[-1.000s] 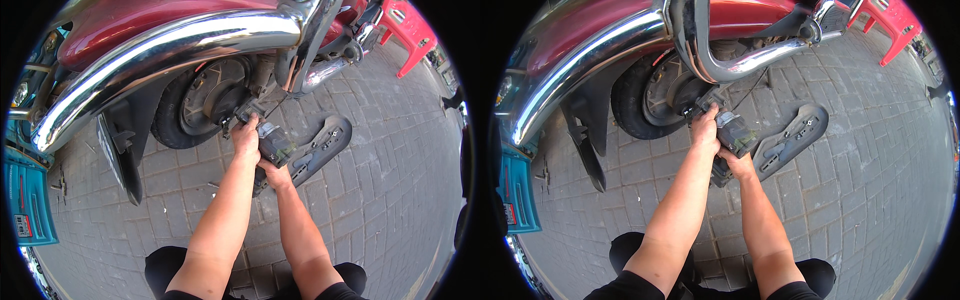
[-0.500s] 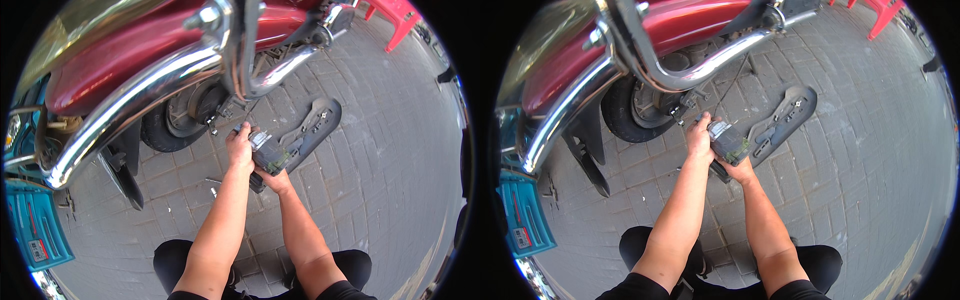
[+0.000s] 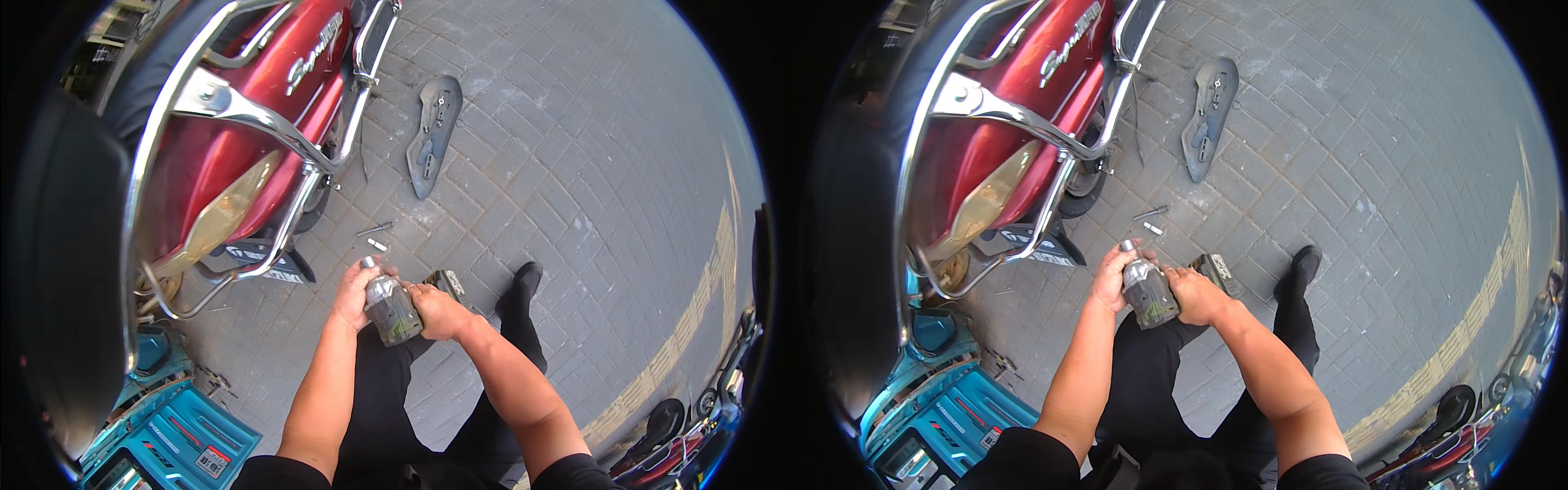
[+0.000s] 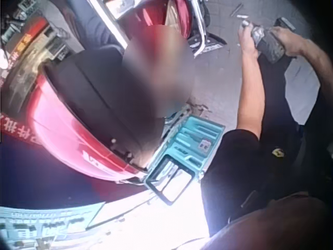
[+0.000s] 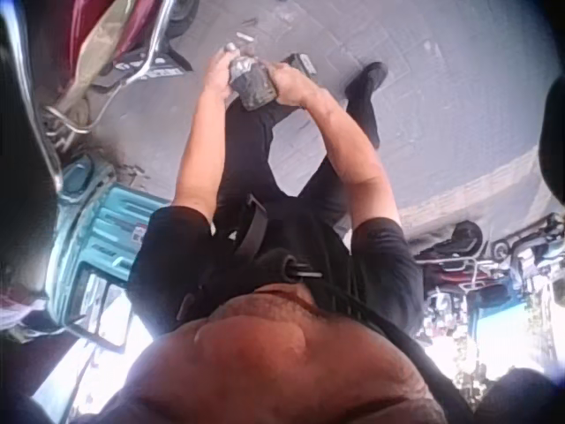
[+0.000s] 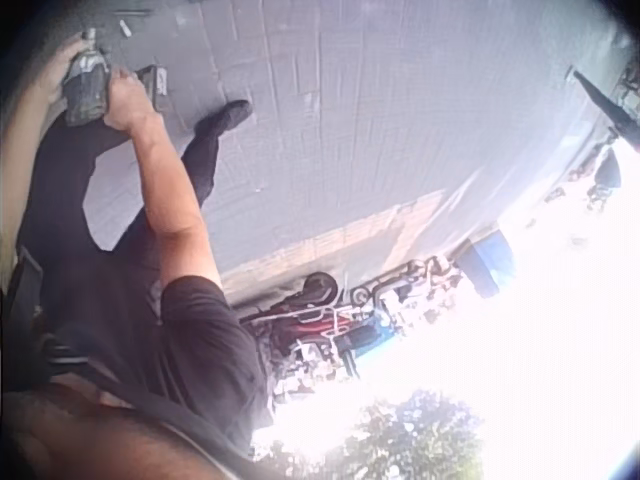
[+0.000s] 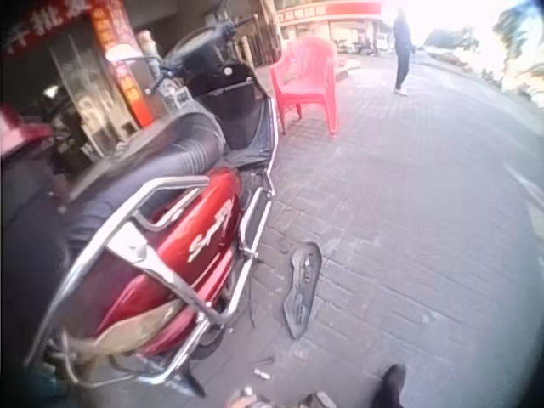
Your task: The person removes a rear mudguard from a scooter, then uses a cordless impact wrench and hand tools to adjust and tighten bolts on the rear wheel assembly. The person handles screws, washers, and a plastic mudguard while working on the scooter's rear wheel area.
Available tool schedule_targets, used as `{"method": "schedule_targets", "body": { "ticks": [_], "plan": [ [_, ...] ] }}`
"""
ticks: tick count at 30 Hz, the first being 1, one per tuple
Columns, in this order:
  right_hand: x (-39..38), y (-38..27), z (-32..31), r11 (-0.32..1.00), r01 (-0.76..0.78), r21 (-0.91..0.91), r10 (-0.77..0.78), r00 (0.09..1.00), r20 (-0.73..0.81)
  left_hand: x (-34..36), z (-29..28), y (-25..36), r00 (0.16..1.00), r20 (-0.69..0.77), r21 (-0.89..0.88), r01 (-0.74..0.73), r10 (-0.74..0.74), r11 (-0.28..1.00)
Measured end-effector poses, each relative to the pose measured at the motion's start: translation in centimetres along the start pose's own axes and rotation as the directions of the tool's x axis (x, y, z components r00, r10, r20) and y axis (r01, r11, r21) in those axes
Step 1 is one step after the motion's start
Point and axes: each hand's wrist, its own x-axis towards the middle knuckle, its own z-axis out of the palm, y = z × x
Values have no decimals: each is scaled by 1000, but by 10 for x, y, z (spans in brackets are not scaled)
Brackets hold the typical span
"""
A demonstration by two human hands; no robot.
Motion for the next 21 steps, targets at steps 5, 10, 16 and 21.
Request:
{"method": "schedule_targets", "body": {
  "ticks": [5, 10, 16, 21],
  "plan": [
    [-49, -112, 2, 977, -211, 20, 211, 976, -52, -92, 13, 41, 990, 114, 239, 51, -81, 970],
    [-56, -196, 35, 953, -280, -115, 257, 950, -178, -158, -24, 61, 979, 157, 122, -151, 131, 981],
    [-25, -272, 83, 949, -298, -101, 274, 941, -201, -264, -129, 39, 999, 11, -389, -40, 48, 920],
    [30, -332, 142, 943, -327, -55, 293, 900, -322, -316, -201, 23, 978, 121, 65, -179, 170, 982]
  ]
}}
